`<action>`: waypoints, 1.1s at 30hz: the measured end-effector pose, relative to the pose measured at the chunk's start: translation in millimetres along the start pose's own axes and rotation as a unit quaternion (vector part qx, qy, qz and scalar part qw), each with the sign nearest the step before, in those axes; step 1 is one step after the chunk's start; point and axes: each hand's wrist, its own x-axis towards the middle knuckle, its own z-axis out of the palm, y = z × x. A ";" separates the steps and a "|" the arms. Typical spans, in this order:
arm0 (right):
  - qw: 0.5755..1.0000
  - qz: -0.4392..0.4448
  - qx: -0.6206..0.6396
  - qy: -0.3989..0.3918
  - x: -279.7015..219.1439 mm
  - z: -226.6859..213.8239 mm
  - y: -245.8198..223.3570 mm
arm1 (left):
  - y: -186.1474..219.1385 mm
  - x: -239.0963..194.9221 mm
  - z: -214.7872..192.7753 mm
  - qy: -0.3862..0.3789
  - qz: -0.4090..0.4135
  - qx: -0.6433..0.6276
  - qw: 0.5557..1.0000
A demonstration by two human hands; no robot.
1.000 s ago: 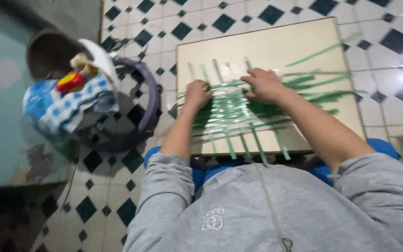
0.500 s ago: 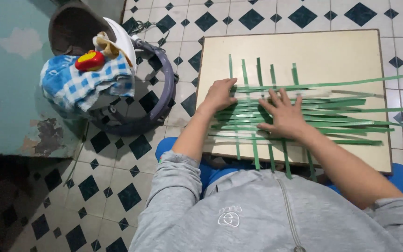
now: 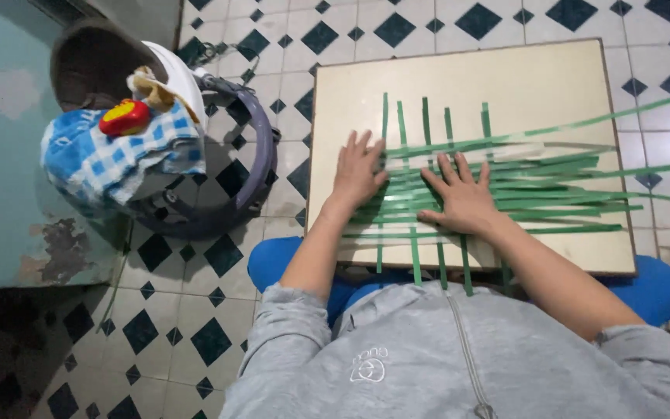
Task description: The person weaves green plastic strips over and under a set of vertical strips on a flat board. They repeatedly adjust and press the woven area to tighten the pattern. The person lifts the woven mat to inspect it and continues weaving.
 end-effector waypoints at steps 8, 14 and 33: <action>0.999 0.009 -0.011 0.031 -29.5 -3.4 31.2 | 14.8 -111.9 35.5 0.180 -0.036 -0.186 0.965; 1.000 0.005 -0.019 -0.009 -46.5 10.2 14.4 | 30.8 -172.0 55.3 0.083 -0.117 -0.166 0.976; 1.000 0.004 -0.011 0.004 -22.5 11.4 -9.3 | 58.7 -173.0 46.8 -0.026 -0.171 -0.146 0.974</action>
